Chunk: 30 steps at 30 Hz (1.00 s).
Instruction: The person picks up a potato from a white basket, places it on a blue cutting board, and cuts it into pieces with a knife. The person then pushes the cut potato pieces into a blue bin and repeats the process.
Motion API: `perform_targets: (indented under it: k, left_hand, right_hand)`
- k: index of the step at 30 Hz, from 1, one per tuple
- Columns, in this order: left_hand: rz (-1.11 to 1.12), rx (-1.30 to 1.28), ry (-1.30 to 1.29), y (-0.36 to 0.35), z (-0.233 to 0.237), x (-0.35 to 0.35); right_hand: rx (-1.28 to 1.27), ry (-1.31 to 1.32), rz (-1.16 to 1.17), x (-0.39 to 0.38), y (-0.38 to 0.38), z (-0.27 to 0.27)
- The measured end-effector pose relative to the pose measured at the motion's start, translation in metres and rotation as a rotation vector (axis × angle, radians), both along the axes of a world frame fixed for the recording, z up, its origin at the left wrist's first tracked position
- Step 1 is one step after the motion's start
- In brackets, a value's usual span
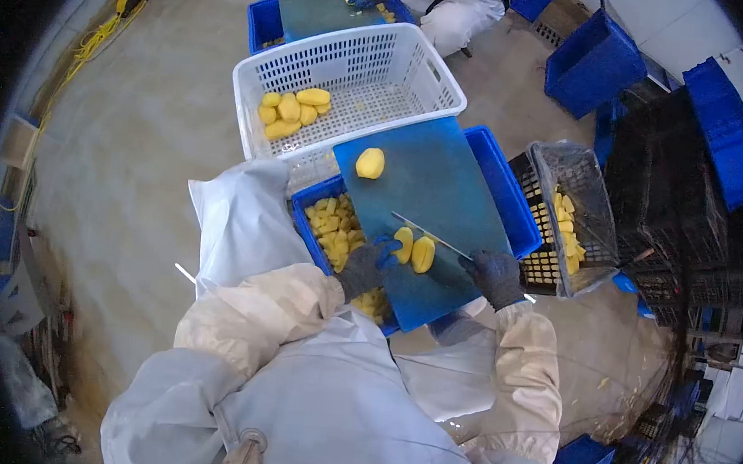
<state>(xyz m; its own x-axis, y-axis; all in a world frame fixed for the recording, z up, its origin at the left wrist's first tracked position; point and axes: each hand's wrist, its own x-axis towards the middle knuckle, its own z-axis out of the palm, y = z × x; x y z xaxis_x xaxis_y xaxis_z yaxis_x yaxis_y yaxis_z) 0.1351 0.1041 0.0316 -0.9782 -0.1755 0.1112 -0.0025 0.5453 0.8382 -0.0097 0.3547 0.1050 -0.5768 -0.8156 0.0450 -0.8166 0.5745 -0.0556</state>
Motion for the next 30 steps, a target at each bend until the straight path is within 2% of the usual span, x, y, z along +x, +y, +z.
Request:
perform_targets:
  k: [2,3,5,15,17,20,21,23,24,26,27,29,30]
  left_hand:
    - [-0.084,-0.179,0.010,0.000,-0.005,0.003]
    - [-0.087,-0.176,0.005,-0.001,-0.010,0.004]
    - [-0.148,-0.276,0.182,-0.001,-0.021,0.004]
    - [-0.216,-0.337,0.168,-0.004,-0.013,0.006]
    - [-0.210,-0.285,0.104,-0.005,0.001,0.005]
    - [-0.227,-0.218,0.012,-0.003,-0.012,0.004]
    - [-0.228,-0.215,0.005,-0.003,-0.015,0.005]
    - [-0.252,-0.297,0.008,-0.005,-0.005,0.004]
    - [-0.253,-0.297,0.008,-0.005,-0.006,0.004]
    - [-0.256,-0.324,0.033,-0.006,-0.006,0.003]
    - [-0.248,-0.324,0.036,-0.006,-0.006,0.003]
    - [-0.195,-0.411,0.245,-0.006,-0.002,0.004]
    - [-0.192,-0.411,0.254,-0.005,0.000,0.004]
  right_hand:
    - [-0.049,0.019,0.013,0.011,-0.007,0.006]
    - [-0.046,0.014,0.010,0.015,-0.009,0.011]
    - [0.110,-0.038,0.006,0.024,-0.021,0.034]
    - [0.213,-0.047,0.054,0.020,-0.025,0.032]
    - [0.285,-0.104,0.056,0.018,-0.029,0.036]
    - [0.341,-0.168,0.047,0.014,-0.035,0.039]
    - [0.343,-0.175,0.048,0.009,-0.029,0.027]
    - [-0.009,0.038,0.278,-0.003,-0.011,-0.014]
    - [-0.009,0.038,0.277,-0.004,-0.013,-0.026]
    - [0.312,-0.073,0.080,-0.007,-0.023,-0.035]
    - [0.313,-0.068,0.087,-0.008,-0.024,-0.036]
    - [0.209,-0.123,0.126,-0.004,-0.023,-0.028]
    - [0.210,-0.113,0.125,-0.002,-0.021,-0.022]
